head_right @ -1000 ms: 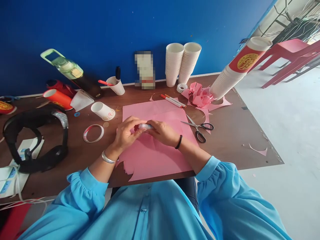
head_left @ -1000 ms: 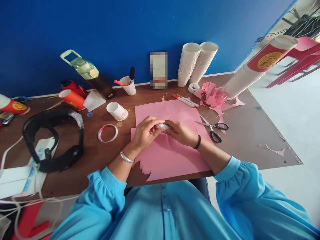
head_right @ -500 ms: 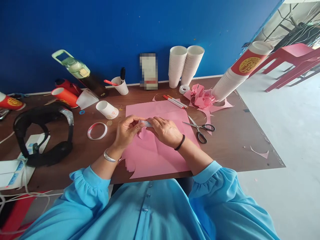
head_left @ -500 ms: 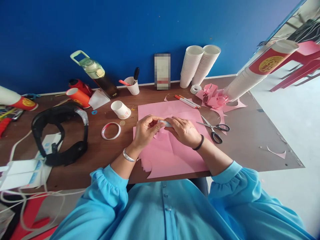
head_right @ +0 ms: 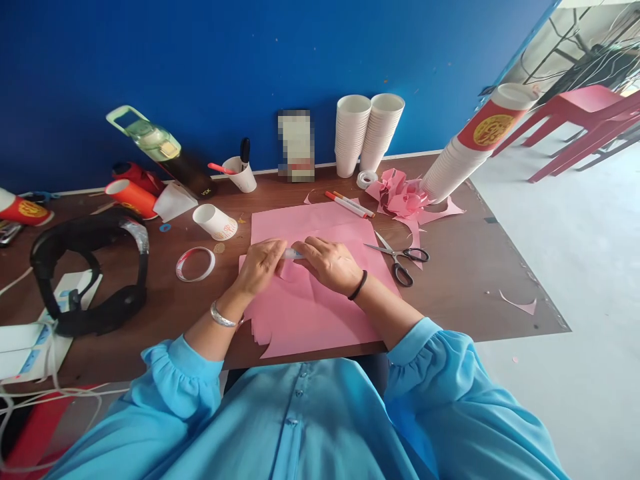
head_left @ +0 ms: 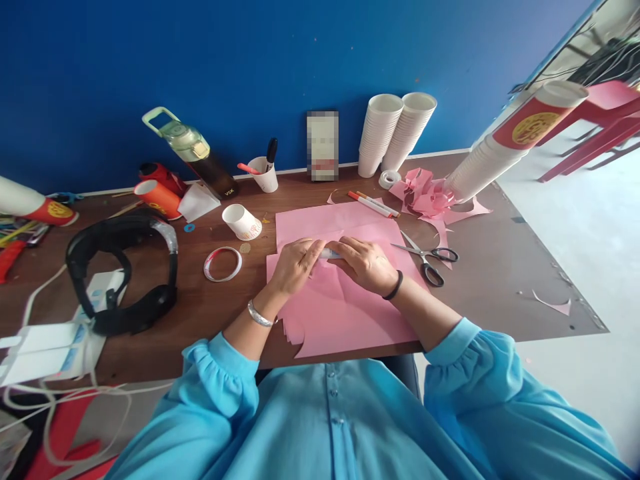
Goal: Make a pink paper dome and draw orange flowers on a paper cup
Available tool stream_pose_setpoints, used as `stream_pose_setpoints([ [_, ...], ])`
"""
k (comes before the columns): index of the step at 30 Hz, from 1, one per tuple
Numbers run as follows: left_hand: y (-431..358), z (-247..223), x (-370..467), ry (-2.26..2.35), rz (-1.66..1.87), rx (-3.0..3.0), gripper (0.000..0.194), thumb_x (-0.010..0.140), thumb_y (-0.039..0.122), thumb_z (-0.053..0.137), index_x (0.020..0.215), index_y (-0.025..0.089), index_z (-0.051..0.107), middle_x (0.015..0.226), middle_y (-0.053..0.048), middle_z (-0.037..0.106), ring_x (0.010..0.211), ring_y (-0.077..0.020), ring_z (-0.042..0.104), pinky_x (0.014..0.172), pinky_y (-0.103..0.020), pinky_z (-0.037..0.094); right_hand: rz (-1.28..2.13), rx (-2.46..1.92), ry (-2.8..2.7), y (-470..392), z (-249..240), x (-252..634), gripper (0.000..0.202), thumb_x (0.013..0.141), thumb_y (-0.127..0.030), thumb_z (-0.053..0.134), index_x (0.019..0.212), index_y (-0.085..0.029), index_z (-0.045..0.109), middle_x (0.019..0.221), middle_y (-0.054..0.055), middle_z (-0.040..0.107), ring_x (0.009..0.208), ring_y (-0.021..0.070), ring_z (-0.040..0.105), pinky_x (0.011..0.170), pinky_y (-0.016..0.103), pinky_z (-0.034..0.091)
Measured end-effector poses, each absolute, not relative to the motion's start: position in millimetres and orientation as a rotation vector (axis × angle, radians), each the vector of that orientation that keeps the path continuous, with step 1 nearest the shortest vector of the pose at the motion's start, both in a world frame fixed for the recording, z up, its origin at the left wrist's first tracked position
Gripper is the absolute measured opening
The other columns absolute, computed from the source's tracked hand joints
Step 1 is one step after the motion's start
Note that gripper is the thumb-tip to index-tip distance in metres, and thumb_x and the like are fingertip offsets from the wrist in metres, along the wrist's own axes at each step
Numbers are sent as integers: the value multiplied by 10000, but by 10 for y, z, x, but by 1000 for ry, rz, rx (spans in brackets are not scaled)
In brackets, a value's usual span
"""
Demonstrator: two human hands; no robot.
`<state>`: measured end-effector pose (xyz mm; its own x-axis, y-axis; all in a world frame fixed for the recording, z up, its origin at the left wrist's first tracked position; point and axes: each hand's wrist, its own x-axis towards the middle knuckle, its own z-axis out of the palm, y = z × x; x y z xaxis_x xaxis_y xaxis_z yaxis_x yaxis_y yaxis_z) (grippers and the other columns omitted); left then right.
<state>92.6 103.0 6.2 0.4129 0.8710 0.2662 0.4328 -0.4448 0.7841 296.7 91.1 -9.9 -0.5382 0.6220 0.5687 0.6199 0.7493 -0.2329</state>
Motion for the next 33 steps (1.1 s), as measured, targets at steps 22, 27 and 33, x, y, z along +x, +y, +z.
stream_pose_setpoints([
  [22, 987, 36, 910, 1170, 1022, 1776, 481, 1053, 523, 356, 680, 221, 368, 574, 41, 370, 526, -110, 384, 535, -283, 314, 906, -1034, -1818, 936, -29, 2989, 455, 924, -585, 648, 1124, -181, 706, 845, 35, 709, 657, 139, 604, 631, 265, 501],
  [27, 992, 59, 884, 1158, 1003, 1724, 494, 1013, 583, 428, 681, 222, 373, 574, 42, 367, 522, -109, 364, 511, -278, 289, 1174, -1026, -1572, 922, 10, 2978, 505, 860, -618, 709, 1089, -168, 722, 656, -33, 572, 501, 90, 471, 473, 237, 399],
  [33, 974, 92, 929, 1178, 1028, 1800, 532, 1004, 609, 425, 647, 218, 375, 575, 25, 357, 541, -121, 363, 518, -296, 276, 1132, -1033, -1653, 920, 20, 2987, 493, 940, -622, 599, 1100, -179, 744, 582, -40, 545, 472, 94, 480, 478, 241, 400],
])
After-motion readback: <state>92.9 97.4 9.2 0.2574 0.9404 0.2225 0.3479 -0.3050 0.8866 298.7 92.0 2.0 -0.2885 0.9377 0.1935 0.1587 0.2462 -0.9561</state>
